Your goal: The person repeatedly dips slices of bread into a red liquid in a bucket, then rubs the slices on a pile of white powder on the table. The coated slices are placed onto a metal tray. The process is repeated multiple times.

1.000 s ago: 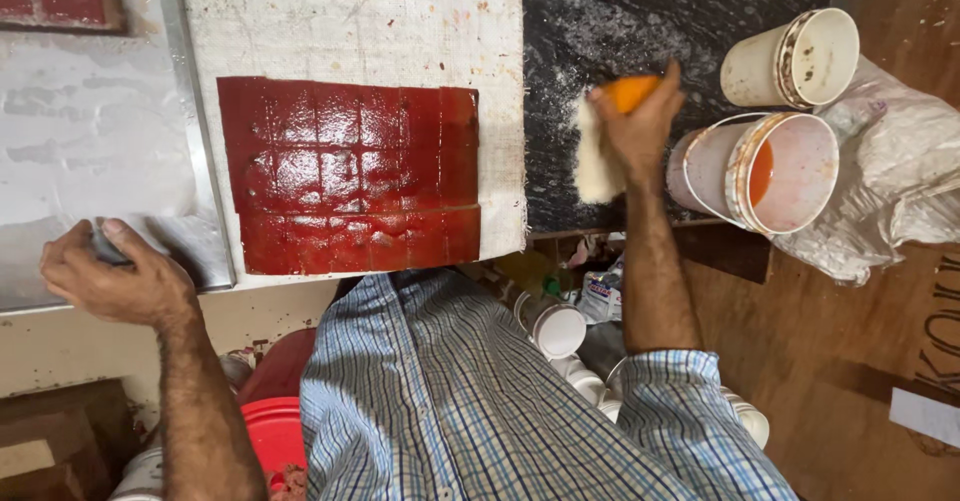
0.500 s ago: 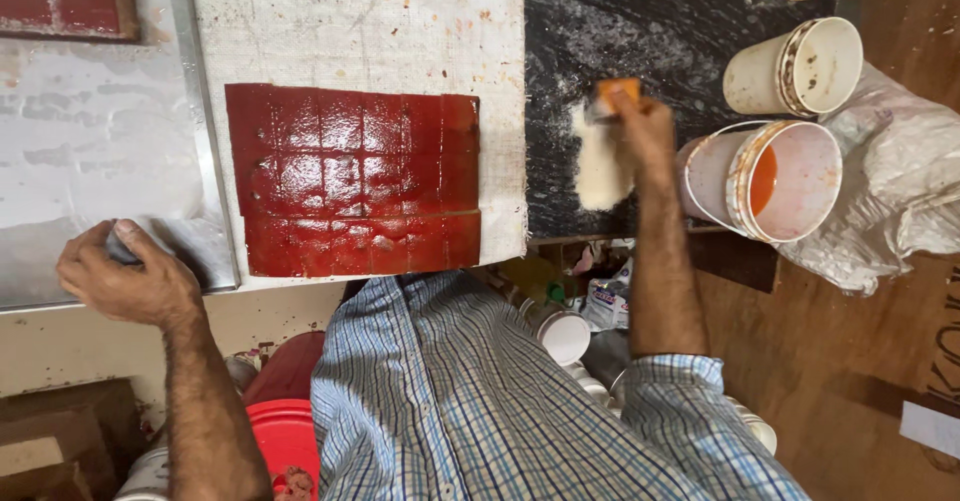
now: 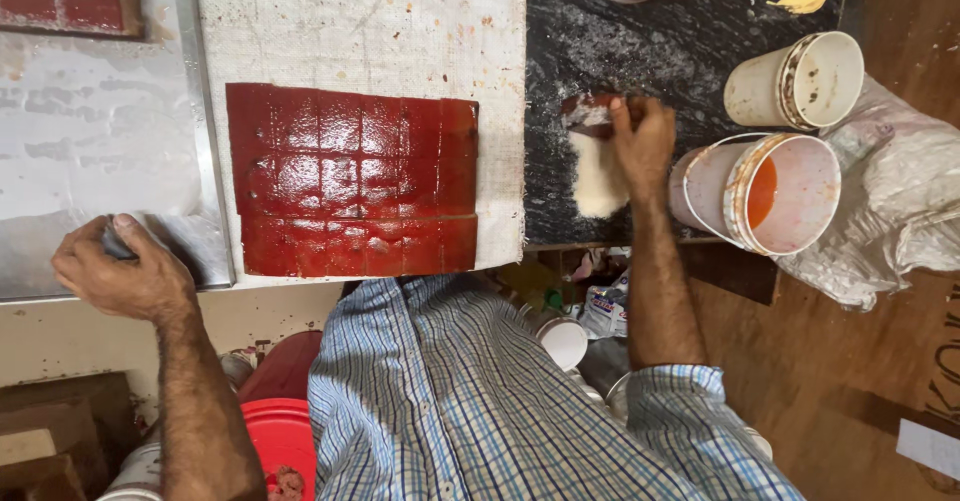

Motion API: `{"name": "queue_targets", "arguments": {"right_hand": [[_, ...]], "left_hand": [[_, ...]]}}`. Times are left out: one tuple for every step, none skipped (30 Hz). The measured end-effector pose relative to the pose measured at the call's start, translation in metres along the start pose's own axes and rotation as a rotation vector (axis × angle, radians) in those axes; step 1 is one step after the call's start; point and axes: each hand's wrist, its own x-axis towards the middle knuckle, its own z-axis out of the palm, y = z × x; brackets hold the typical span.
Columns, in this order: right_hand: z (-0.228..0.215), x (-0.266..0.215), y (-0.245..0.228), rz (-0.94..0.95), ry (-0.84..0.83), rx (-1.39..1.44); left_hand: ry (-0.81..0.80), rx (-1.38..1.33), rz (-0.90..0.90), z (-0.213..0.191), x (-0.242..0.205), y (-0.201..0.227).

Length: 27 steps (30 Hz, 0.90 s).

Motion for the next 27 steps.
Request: {"name": "queue_targets", "arguments": {"right_hand": [[0.008, -0.005, -0.004, -0.040, 0.044, -0.050], [0.018, -0.009, -0.010, -0.135, 0.081, -0.070], [0.027, -0.014, -0.015, -0.226, 0.118, -0.089], [0.034, -0.017, -0.019, -0.318, 0.154, -0.109], [0.035, -0.017, -0.023, -0.163, 0.092, 0.008], [0.033, -0.015, -0.024, -0.008, 0.028, 0.123], [0.027, -0.011, -0.024, 0.145, -0.040, 0.235], [0.017, -0.005, -0.021, 0.168, -0.070, 0.259], [0.005, 0.002, -0.017, 0.190, -0.106, 0.284], [-0.006, 0.008, -0.010, 0.212, -0.141, 0.309], [-0.013, 0.010, 0.000, 0.155, -0.128, 0.267], [-0.018, 0.008, 0.011, 0.099, -0.114, 0.226], [-0.019, 0.007, 0.020, 0.037, -0.106, 0.180], [-0.015, 0.005, 0.027, -0.120, -0.023, 0.105], [-0.007, 0.007, 0.028, -0.294, 0.065, 0.030], [0.003, 0.008, 0.025, -0.469, 0.149, -0.044], [0.012, 0.011, 0.016, -0.366, 0.175, -0.111], [0.016, 0.014, 0.004, -0.262, 0.199, -0.175], [0.024, 0.010, -0.012, -0.150, 0.207, -0.234], [0.023, 0.006, -0.029, -0.153, 0.197, -0.132], [0.018, 0.006, -0.050, -0.153, 0.171, -0.021], [0.011, 0.009, -0.075, -0.151, 0.143, 0.090], [0.016, -0.002, -0.100, -0.130, 0.112, 0.192], [0.025, -0.009, -0.128, -0.073, -0.041, 0.411], [0.029, -0.014, -0.161, -0.014, -0.181, 0.634], [0.045, -0.022, -0.196, -0.026, -0.292, 0.648], [0.064, -0.032, -0.230, -0.037, -0.392, 0.649]], "left_hand": [[0.000, 0.009, 0.005, -0.001, 0.000, -0.001], [0.010, 0.006, 0.017, 0.000, -0.001, -0.002], [0.015, 0.004, 0.032, -0.001, -0.001, -0.002], [0.021, 0.001, 0.048, -0.002, -0.001, -0.003], [0.022, -0.005, 0.044, -0.002, -0.002, -0.002], [0.022, -0.010, 0.041, -0.002, -0.002, -0.001], [0.023, -0.016, 0.034, -0.002, -0.003, 0.000], [0.018, -0.028, 0.035, -0.001, -0.004, 0.002], [0.015, -0.036, 0.035, -0.003, -0.004, 0.002], [0.012, -0.044, 0.036, -0.005, -0.003, 0.002], [0.007, -0.032, 0.042, -0.005, -0.002, 0.002], [0.002, -0.021, 0.049, -0.006, -0.001, 0.002], [0.000, -0.011, 0.051, -0.008, -0.004, 0.003], [-0.002, -0.001, 0.053, -0.011, -0.007, 0.003], [0.008, -0.003, 0.053, -0.011, -0.008, 0.006], [0.017, -0.015, 0.038, -0.009, -0.012, 0.013], [0.036, -0.024, 0.033, -0.009, -0.007, 0.019], [0.053, -0.043, 0.014, -0.006, -0.004, 0.028], [0.049, -0.058, -0.005, -0.010, 0.000, 0.031], [0.046, -0.073, -0.025, -0.014, 0.004, 0.033], [0.032, -0.083, -0.045, -0.018, 0.003, 0.038], [0.108, -0.093, -0.037, -0.014, 0.005, 0.045], [0.067, -0.094, -0.095, -0.016, 0.003, 0.048], [0.054, -0.121, -0.150, -0.018, 0.001, 0.051], [0.072, -0.100, -0.142, -0.018, 0.005, 0.055], [0.065, -0.073, -0.103, -0.021, 0.010, 0.055], [0.049, -0.059, -0.066, -0.023, 0.012, 0.060]]}}
